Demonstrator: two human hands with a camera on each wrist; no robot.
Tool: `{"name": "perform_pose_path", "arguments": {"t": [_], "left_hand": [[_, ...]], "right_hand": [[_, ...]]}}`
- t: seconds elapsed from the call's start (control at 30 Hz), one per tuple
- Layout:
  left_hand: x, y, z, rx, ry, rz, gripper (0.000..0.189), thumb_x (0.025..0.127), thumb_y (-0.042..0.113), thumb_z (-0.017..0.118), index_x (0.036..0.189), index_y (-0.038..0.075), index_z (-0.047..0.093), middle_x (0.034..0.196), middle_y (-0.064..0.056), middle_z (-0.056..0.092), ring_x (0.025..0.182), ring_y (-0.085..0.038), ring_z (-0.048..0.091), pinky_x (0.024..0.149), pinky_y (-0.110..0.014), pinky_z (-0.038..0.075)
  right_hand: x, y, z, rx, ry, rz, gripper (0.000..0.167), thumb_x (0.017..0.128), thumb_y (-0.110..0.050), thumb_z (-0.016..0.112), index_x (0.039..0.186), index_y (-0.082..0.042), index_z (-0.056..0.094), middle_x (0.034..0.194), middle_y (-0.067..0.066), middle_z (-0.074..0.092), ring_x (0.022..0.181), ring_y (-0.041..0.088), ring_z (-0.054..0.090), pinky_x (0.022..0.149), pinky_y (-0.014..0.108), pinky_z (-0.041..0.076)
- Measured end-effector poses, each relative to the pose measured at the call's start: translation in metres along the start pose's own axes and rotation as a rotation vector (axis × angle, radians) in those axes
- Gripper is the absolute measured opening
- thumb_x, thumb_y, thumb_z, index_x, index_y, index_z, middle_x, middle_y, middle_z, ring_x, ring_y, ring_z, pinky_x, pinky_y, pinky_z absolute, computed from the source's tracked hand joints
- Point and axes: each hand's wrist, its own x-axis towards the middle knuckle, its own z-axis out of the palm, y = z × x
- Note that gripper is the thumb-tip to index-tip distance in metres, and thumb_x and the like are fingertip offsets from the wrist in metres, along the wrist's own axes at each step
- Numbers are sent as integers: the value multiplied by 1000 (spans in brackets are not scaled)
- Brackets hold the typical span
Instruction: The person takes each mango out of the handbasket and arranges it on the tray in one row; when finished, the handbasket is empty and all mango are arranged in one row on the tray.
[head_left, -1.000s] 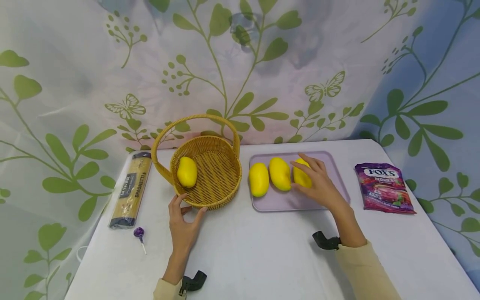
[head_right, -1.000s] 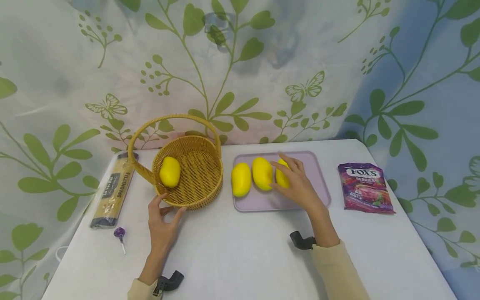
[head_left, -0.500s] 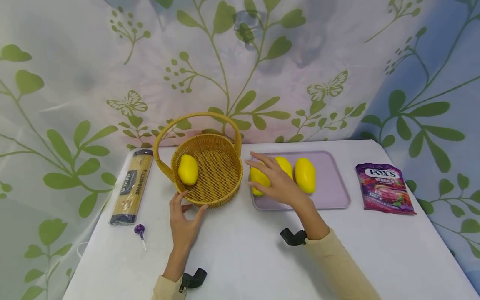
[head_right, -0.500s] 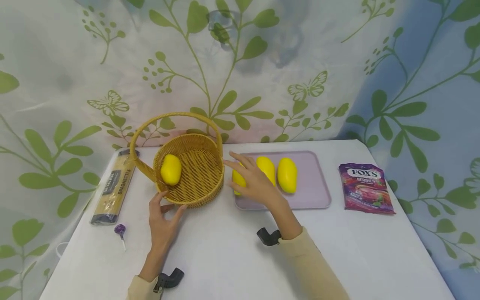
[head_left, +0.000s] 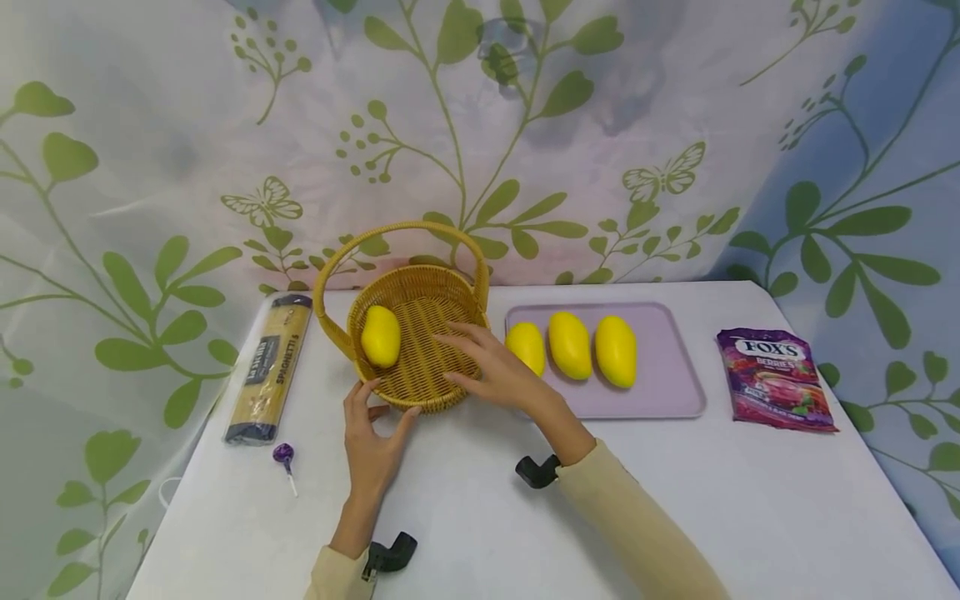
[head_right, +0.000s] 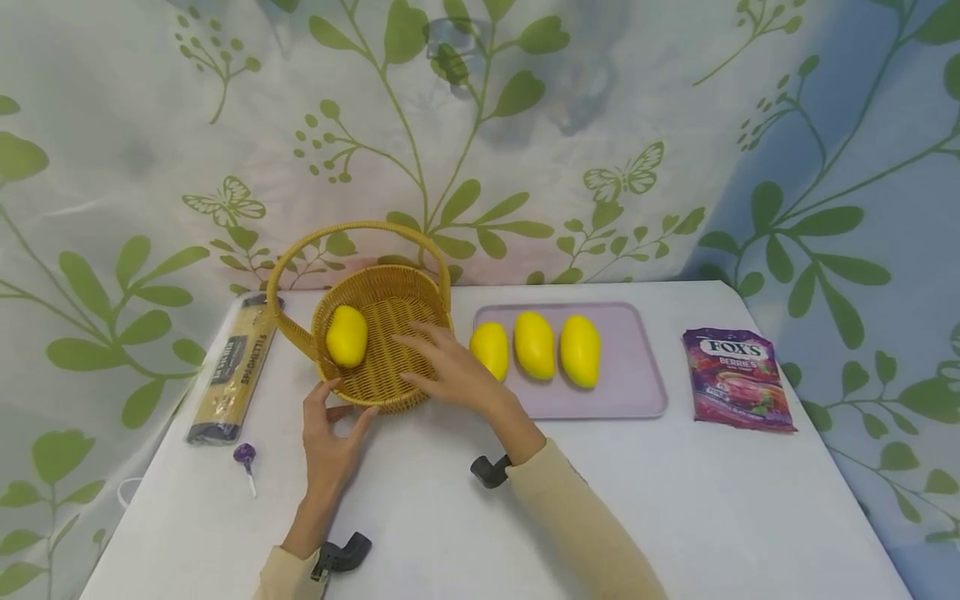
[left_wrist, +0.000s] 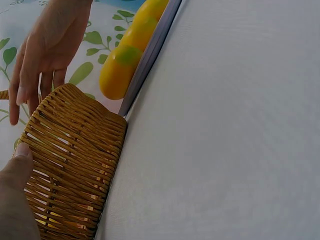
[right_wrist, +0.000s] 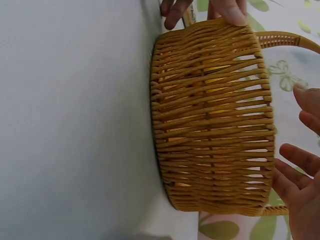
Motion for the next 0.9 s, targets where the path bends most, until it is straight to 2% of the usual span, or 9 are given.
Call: {"name": "perform_pose_path", "arguments": {"t": [0.13,0.3,0.53,0.9], "left_hand": [[-1,0,1,10,-7,-12,74,77,28,85,138,10,47,143,-15,44,95,-26,63,85,-36,54],[-2,-2,1,19,-1,-11,74,77,26,85,138,9,47,143,-14,44,95,-26,63,85,-36,54],[1,1,-1,-4,-3,-6,74,76,26,85,138,9,48,144,-15,44,94,-27,64,85,-39,54],[1,1,1,-3,-1,-9,74,77,26,85,137,8,48,144,-13,44,94,-27,64,84,-39,55]], "right_hand": [[7,4,7,23,-19,36,56,95,-33,64,146,-21,46,152,13,38,138,31,41,107,49,44],[13,10,17,27,-26,35,55,95,-33,65,145,-17,47,150,16,40,135,32,44,104,49,47],[25,9,21,20,-25,39,54,95,-35,64,144,-22,48,150,13,40,136,28,44,105,45,47],[55,3,31,57,-142,35,57,95,-36,64,145,-17,46,153,13,36,141,29,38,112,47,40]]}}
